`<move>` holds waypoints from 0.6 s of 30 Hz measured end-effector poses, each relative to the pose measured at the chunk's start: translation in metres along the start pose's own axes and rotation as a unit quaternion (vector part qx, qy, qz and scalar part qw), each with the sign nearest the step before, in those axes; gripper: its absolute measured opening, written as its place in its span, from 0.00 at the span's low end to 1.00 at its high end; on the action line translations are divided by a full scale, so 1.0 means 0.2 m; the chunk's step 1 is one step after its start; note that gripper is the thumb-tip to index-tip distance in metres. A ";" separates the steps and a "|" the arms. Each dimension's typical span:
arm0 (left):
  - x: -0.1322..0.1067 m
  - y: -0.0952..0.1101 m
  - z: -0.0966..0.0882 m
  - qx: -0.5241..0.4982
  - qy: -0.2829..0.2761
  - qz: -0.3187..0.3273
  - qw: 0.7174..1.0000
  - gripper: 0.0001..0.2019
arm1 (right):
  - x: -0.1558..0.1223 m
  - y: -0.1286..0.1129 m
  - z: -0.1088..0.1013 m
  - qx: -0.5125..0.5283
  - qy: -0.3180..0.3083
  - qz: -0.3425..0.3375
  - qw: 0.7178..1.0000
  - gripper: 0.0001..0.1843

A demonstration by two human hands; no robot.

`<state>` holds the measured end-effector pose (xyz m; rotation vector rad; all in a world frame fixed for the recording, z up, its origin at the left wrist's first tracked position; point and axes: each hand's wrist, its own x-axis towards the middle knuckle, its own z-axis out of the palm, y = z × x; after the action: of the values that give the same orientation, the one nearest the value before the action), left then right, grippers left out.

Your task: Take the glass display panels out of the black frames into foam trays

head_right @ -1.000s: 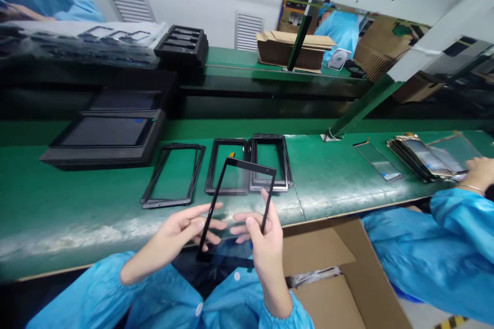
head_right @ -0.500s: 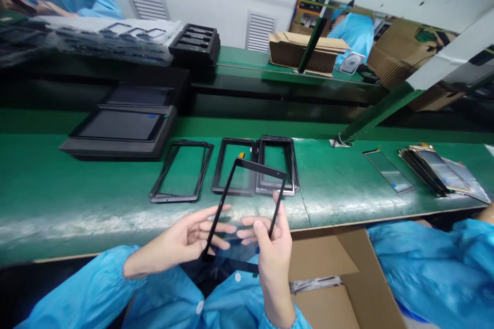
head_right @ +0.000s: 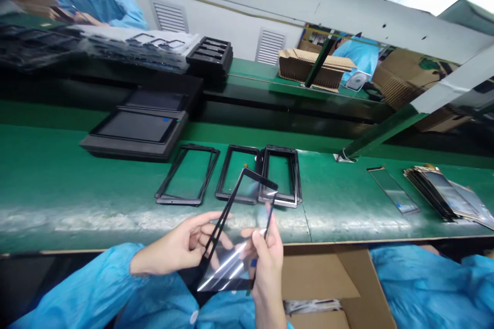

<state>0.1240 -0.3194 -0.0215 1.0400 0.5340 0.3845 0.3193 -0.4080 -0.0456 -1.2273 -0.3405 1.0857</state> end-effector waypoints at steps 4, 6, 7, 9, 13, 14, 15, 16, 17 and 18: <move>0.02 -0.01 -0.03 -0.011 0.018 0.049 0.999 0.33 | -0.03 0.01 0.03 -0.001 -0.004 0.001 1.000 0.58; 0.04 0.02 -0.04 -0.010 0.040 0.074 0.996 0.33 | -0.06 0.02 0.05 -0.002 -0.021 0.009 1.000 0.58; 0.05 0.04 -0.05 -0.007 0.050 0.084 0.995 0.33 | -0.07 0.03 0.06 -0.002 -0.028 0.014 1.000 0.58; 0.08 0.08 -0.06 0.000 0.068 0.089 0.994 0.31 | -0.10 0.04 0.07 -0.004 -0.035 0.018 0.999 0.57; 0.11 0.13 -0.06 0.008 0.123 0.046 0.991 0.25 | -0.13 0.07 0.07 -0.008 -0.037 0.019 0.999 0.55; 0.10 0.13 -0.05 0.007 0.135 0.035 0.990 0.25 | -0.12 0.07 0.07 -0.007 -0.037 0.019 0.999 0.55; 0.10 0.12 -0.04 0.005 0.140 0.029 0.990 0.27 | -0.12 0.06 0.07 -0.004 -0.033 0.016 0.999 0.55; 0.09 0.11 -0.03 -0.001 0.140 0.028 0.990 0.29 | -0.11 0.06 0.07 0.001 -0.024 0.011 1.000 0.55; 0.07 0.10 -0.02 -0.007 0.134 0.027 0.991 0.30 | -0.09 0.05 0.07 0.009 -0.008 0.005 1.000 0.56; 0.06 0.08 -0.01 -0.014 0.127 0.029 0.991 0.30 | -0.08 0.05 0.07 0.022 0.012 -0.004 1.000 0.56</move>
<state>0.1311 -0.3040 -0.0113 0.9857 0.7248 0.5790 0.2959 -0.4133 -0.0436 -1.1986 -0.3009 1.0656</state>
